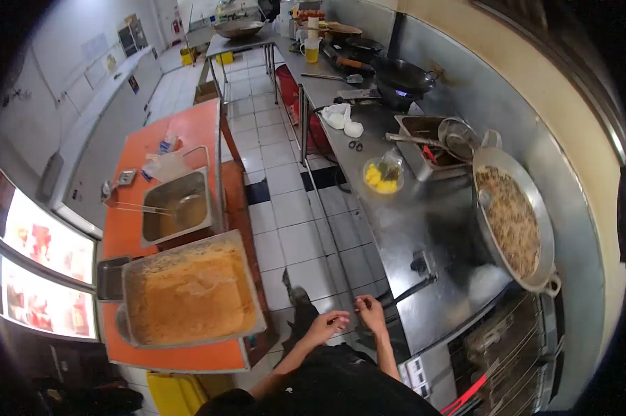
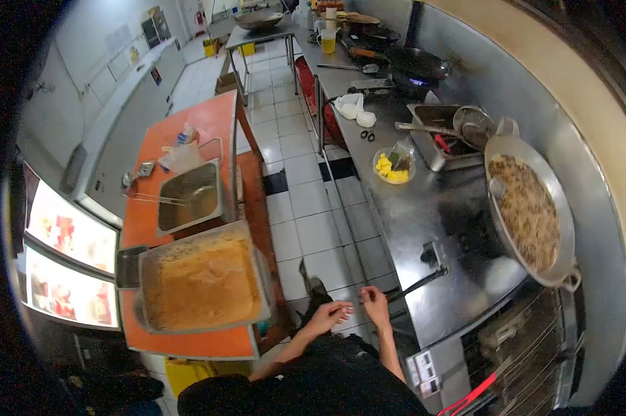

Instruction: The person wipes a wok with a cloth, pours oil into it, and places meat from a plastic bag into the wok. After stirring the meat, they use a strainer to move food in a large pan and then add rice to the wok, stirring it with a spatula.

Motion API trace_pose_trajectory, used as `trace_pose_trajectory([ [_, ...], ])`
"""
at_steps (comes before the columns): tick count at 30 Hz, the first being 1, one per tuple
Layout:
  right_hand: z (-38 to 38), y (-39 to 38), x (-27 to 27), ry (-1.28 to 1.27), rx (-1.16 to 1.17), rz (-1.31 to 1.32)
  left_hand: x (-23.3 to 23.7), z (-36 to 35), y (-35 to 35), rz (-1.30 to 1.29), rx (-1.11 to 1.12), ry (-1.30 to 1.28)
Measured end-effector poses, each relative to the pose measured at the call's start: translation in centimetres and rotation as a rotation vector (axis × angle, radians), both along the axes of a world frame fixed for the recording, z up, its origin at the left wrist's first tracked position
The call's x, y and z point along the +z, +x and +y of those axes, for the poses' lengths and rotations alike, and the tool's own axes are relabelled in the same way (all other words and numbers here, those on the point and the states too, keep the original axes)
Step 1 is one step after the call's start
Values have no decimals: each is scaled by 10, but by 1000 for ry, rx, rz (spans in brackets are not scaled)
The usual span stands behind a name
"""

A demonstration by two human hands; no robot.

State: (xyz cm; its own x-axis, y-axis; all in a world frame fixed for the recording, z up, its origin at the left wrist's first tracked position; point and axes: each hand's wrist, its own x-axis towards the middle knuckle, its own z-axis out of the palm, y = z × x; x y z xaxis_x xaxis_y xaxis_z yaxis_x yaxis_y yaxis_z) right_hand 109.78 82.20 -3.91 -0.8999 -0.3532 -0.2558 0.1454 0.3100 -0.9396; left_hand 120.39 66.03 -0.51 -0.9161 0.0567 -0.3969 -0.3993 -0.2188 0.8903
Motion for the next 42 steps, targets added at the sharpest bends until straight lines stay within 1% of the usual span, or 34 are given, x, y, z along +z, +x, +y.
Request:
trace_pose_trajectory([
  [1,-13,-17,13,-58,-4,-91,10,-13,-22,40,26,35],
  [3,-40,-58,9,-6,10,-68,14,-42,-71,57,67,45],
  [4,-58,-78,10,-26,17,-90,10,-59,-96,92,97,67],
  [5,-73,-100,7,-26,1,-87,13,-77,-121,94,81,68],
  [7,-113,-150,5,2,106,-113,31,-121,-179,22,187,111],
  [8,-129,-175,7,-6,133,-128,22,-141,-207,87,227,114],
  [9,-144,-202,15,13,191,-134,25,-161,-238,101,236,112],
  [10,-161,-225,24,7,162,-121,29,-185,-262,104,282,106],
  [11,-180,-249,33,1,158,-117,23,-201,-291,140,337,132],
  [12,-198,-265,47,-62,150,-121,18,-215,-316,164,401,139],
  [13,-217,-285,59,-130,126,-137,42,-232,-343,264,414,183],
  [14,-262,-322,50,-111,174,-200,59,-279,-370,358,478,185],
  [15,-270,-347,45,-85,109,-207,59,-298,-391,345,517,156],
  [18,-323,-416,10,-90,208,-275,63,-364,-450,337,595,74],
  [19,-348,-427,7,-81,233,-281,66,-394,-454,340,620,28],
  [20,-371,-452,2,-71,267,-281,59,-418,-473,385,717,121],
  [21,-395,-473,0,-60,307,-280,70,-444,-482,397,739,-56],
  [22,-419,-496,1,-23,331,-233,70,-469,-492,326,789,-110],
  [23,-442,-523,1,-11,378,-240,72,-492,-505,254,838,-160],
  [24,-467,-549,-1,-22,373,-258,75,-513,-513,246,885,-166],
  [25,-498,-577,-3,-38,378,-272,78,-536,-518,221,948,-196],
  [26,-532,-605,-6,10,376,-314,85,-566,-521,202,1014,-237],
  [27,-558,-639,-40,-37,432,-268,92,-598,-519,202,1066,-264],
  [29,-621,-673,-7,5,653,-229,94,-636,-510,233,1275,-316],
  [30,-651,-693,-14,-45,667,-268,93,-655,-502,212,1385,-310],
  [33,-739,-714,28,-35,803,-203,104,-720,-460,174,1638,-262],
  [35,-792,-721,42,3,833,-156,99,-771,-429,196,1827,-163],
  [37,-823,-726,42,55,844,-101,88,-824,-396,324,1985,-141],
  [39,-860,-729,43,26,819,-128,55,-889,-351,638,2048,-154],
  [41,-882,-731,45,52,812,-48,61,-937,-320,608,2317,88],
  [42,-888,-731,51,61,828,12,48,-970,-299,600,2389,115],
])
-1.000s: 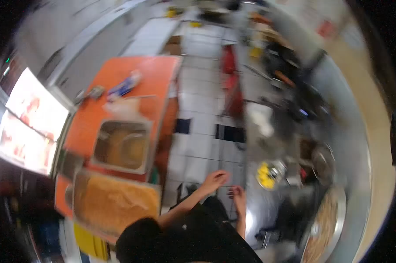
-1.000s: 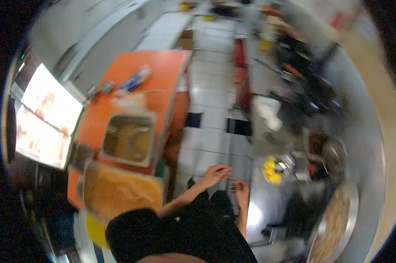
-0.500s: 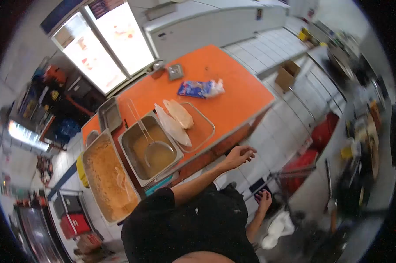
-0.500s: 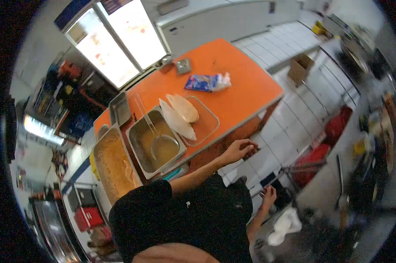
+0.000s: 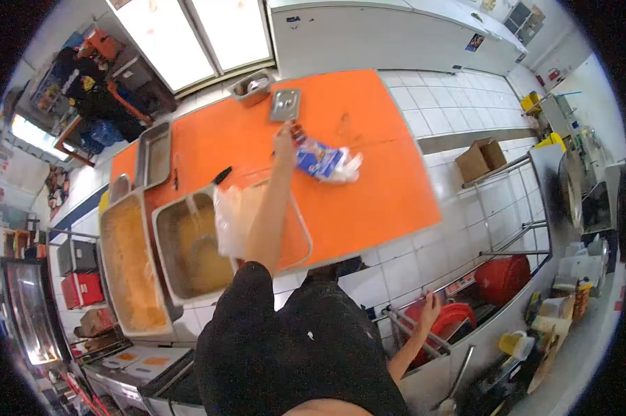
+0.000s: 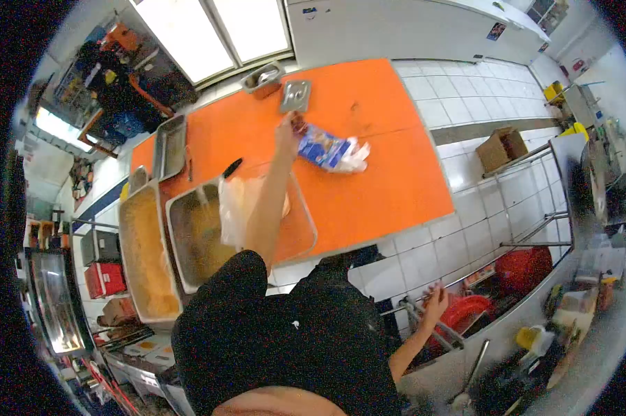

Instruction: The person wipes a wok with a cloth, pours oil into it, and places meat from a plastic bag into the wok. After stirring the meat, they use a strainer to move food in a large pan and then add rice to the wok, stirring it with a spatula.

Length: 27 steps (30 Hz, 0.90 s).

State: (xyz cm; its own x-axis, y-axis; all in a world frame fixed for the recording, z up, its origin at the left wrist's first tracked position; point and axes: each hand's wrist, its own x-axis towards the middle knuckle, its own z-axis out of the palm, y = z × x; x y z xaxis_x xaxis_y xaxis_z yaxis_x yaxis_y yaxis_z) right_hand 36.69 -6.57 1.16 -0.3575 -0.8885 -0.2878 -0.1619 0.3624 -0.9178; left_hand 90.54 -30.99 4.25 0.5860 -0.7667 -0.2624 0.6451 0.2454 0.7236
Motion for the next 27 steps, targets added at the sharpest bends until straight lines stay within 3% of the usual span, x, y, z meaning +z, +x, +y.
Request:
trace_pose_trajectory([
  [2,-3,-21,-39,-33,-127,94,-46,-40,42,101,93,82],
  [3,1,-33,-50,48,-132,6,-63,-61,63,177,117,111],
  [4,1,-34,-53,133,-147,-81,-106,-86,92,177,136,27],
  [6,2,-9,-21,199,-256,63,-158,-118,149,131,97,-103],
  [7,8,-17,-22,271,-280,2,-166,-124,174,90,47,-153],
  [9,6,-10,-8,355,-351,69,-164,-150,214,158,185,-15],
  [11,9,-31,-17,412,-339,62,-136,-173,232,131,387,286],
  [12,1,-24,-13,418,-429,46,-107,-177,230,150,388,345],
  [13,7,-40,-27,407,-356,18,-90,-179,223,167,383,408],
  [15,-6,-42,-32,402,-368,73,-179,-190,282,-164,83,-20],
  [16,-18,-50,-27,427,-168,153,-175,-189,280,-96,-27,-60],
  [18,-33,-40,-36,236,-265,242,-166,-201,260,-120,-129,26],
  [19,-51,-27,-11,314,-222,337,-162,-198,249,-149,-156,81],
  [20,-58,-13,-4,197,-299,374,-159,-195,235,-184,-183,131],
  [21,-50,-21,-13,385,-265,550,-155,-192,218,-233,-194,181],
  [23,-40,-18,-16,359,-327,447,-151,-182,174,-324,-194,279],
  [27,-12,-26,-23,455,-385,503,-154,-153,61,-417,-309,409],
])
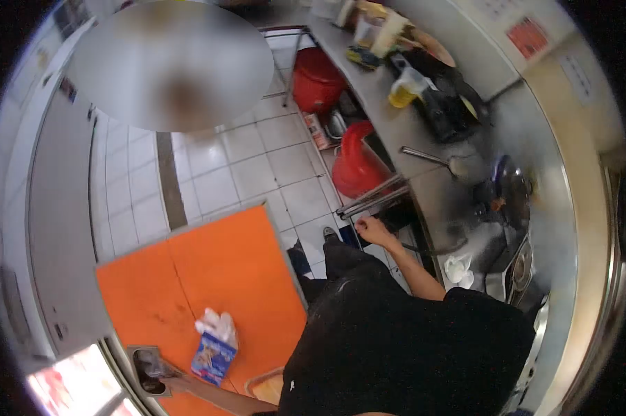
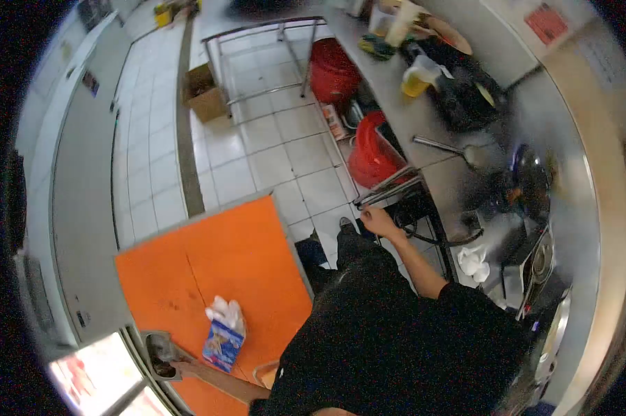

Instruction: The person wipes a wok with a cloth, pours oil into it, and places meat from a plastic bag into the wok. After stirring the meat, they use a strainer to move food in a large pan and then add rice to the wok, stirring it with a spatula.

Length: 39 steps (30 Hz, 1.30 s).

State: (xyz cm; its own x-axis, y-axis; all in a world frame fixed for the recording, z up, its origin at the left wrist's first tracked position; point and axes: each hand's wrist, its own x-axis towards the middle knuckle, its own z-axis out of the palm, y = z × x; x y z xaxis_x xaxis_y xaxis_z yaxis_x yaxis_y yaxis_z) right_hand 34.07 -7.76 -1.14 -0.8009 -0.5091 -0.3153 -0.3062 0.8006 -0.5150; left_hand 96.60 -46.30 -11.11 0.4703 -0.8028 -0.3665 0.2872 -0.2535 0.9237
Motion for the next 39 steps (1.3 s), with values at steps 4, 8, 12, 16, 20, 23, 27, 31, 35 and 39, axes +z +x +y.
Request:
trace_pose_trajectory([
  [4,44,-17,-13,-82,-163,-14,-11,19,-163,52,-346,128],
  [8,91,-39,-34,-151,-353,-125,-22,47,-363,82,-813,158],
  [12,129,-65,-74,-258,-445,-56,34,143,-578,-35,-1301,194],
  [16,165,-86,-68,-343,-685,-46,113,245,-753,100,-1590,208],
  [20,213,-79,1,-823,-1159,-309,126,281,-868,-154,-1893,-27],
  [23,244,-72,26,-1281,-1480,-124,134,302,-939,-150,-1987,-104],
  [27,291,-88,93,-1306,-1739,233,127,317,-1005,-308,-2168,-155],
  [31,320,-134,171,-1161,-1825,329,89,325,-1044,-382,-2204,-156],
  [35,331,-178,191,-831,-1685,185,67,323,-1064,-113,-2263,-85],
  [39,355,-207,136,-845,-1682,62,103,322,-1055,-5,-2372,235],
])
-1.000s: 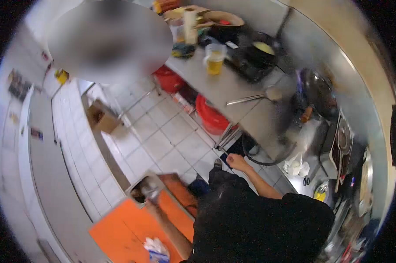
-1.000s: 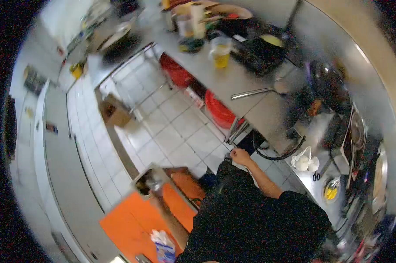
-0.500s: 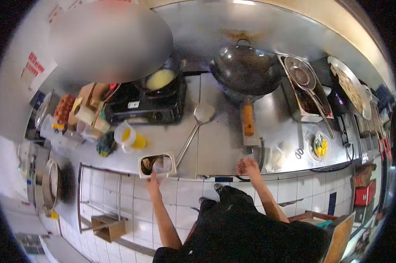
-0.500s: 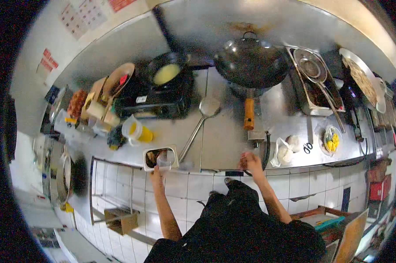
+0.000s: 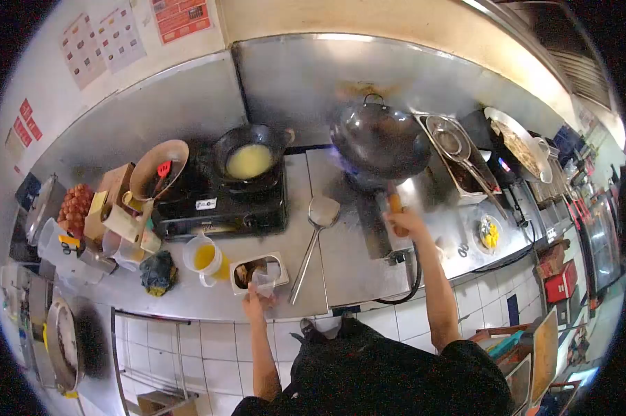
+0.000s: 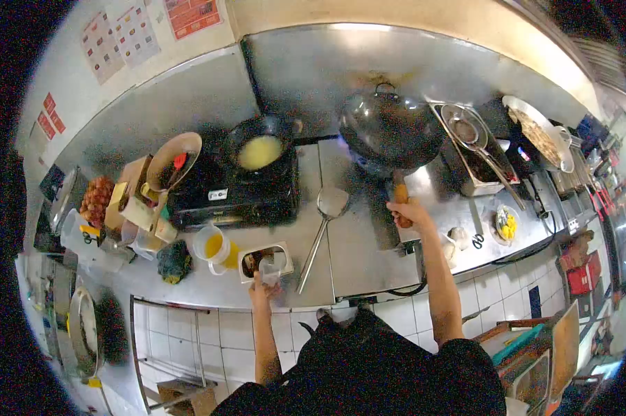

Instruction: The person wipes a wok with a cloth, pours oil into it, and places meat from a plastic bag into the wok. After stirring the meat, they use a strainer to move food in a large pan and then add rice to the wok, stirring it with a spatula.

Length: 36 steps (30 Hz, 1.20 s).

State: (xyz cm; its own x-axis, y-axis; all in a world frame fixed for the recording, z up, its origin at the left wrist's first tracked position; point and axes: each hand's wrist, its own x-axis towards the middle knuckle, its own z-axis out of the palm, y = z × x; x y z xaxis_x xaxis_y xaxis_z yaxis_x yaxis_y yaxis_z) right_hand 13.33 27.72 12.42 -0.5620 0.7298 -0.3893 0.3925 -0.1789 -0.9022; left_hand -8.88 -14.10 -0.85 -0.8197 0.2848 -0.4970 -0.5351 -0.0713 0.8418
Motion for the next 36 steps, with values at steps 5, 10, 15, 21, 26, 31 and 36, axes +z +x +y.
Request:
trace_pose_trajectory([
  [5,-19,-13,-1,-162,-133,114,5,-20,41,-77,105,83],
  [10,-27,-12,15,-219,-141,192,-25,-59,85,-82,-75,-84],
  [15,-17,-2,31,-360,-94,265,-23,-71,115,-94,-176,-74],
  [21,-29,4,70,-419,-123,266,-26,-54,134,26,-263,-64],
  [26,-16,9,46,-548,-55,443,-16,-33,160,27,-331,-62],
  [31,-11,27,65,-582,-47,462,-14,-16,184,-48,-314,-58],
  [36,6,68,98,-879,4,854,-15,-1,201,-30,-311,-65],
])
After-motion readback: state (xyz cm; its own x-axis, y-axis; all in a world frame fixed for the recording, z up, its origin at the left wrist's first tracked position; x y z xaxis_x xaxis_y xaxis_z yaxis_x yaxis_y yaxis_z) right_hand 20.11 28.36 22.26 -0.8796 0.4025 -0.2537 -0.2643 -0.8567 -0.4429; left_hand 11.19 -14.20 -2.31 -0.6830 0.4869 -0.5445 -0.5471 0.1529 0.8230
